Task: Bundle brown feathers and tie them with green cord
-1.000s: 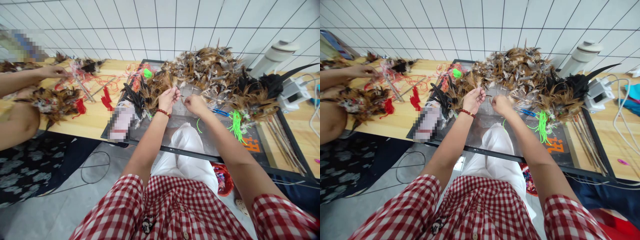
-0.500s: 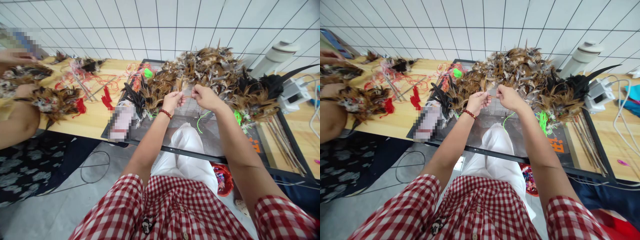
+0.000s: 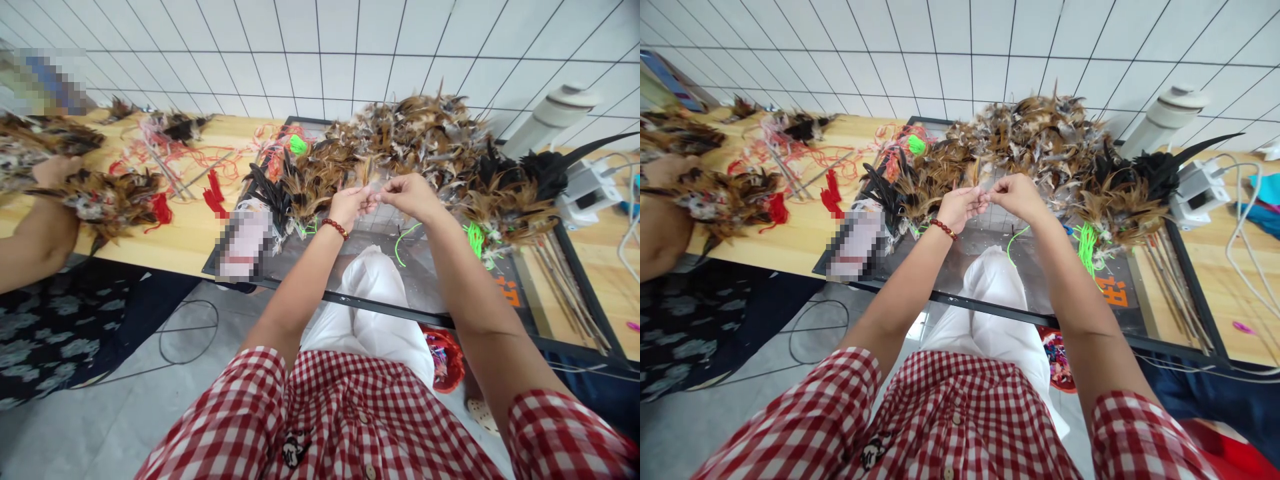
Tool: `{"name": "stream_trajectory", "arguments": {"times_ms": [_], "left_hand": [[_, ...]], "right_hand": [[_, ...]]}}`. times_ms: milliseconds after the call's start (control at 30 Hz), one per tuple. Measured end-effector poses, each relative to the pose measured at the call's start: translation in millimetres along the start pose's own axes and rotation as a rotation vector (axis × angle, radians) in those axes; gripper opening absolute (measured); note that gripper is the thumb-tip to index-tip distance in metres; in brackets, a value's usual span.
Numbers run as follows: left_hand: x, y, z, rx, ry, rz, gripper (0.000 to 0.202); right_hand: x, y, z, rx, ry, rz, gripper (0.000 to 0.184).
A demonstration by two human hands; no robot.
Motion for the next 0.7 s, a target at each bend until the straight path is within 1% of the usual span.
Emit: {"name": "stream_trajectory", "arguments": {"times_ms": [133,200,433,567,633,700], "left_hand": [[-2.5,-0.1,1.0,-0.044,0.080,0.009,0.018],[-3.1,-1.0,2.1,-0.071,0.099,0.004,0.018],[-4.4,-4.3,6.7,-0.148,0.146,-0.044,0.017],[-4.6,-6.0,8.3,-0.185,0.136,-0.098,0.018],[-5.1,-7.4,8.4,-0.209,0.124,-0.140,0.020],[-4.3,-7.8,7.6,-0.201,0.101,-0.145,0.020]], "right_hand": [[-9.0,7.7,1.7,0.056,0.093,0.136,0.023],[-12.6,8.4,2.5,0.071,0.116,0.197,0.019],[-15.2,4.6,2.4,0.068,0.151,0.318,0.020],[-17.0,0.4,2.4,0.043,0.176,0.325,0.022],[-15.6,3.8,1.6,0.044,0.198,0.319,0.022],[-8.5,16.5,0.3,0.095,0.206,0.345,0.022]]}}
Point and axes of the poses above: each hand's wrist, its own z-axis away from the middle knuckle, its own y-axis out of the back of the hand, x = y × z, the point moved 5 cm from there along -z, towards the middle knuckle, and after that the axes turned 6 degrees about -z, right-handed, at the moved point
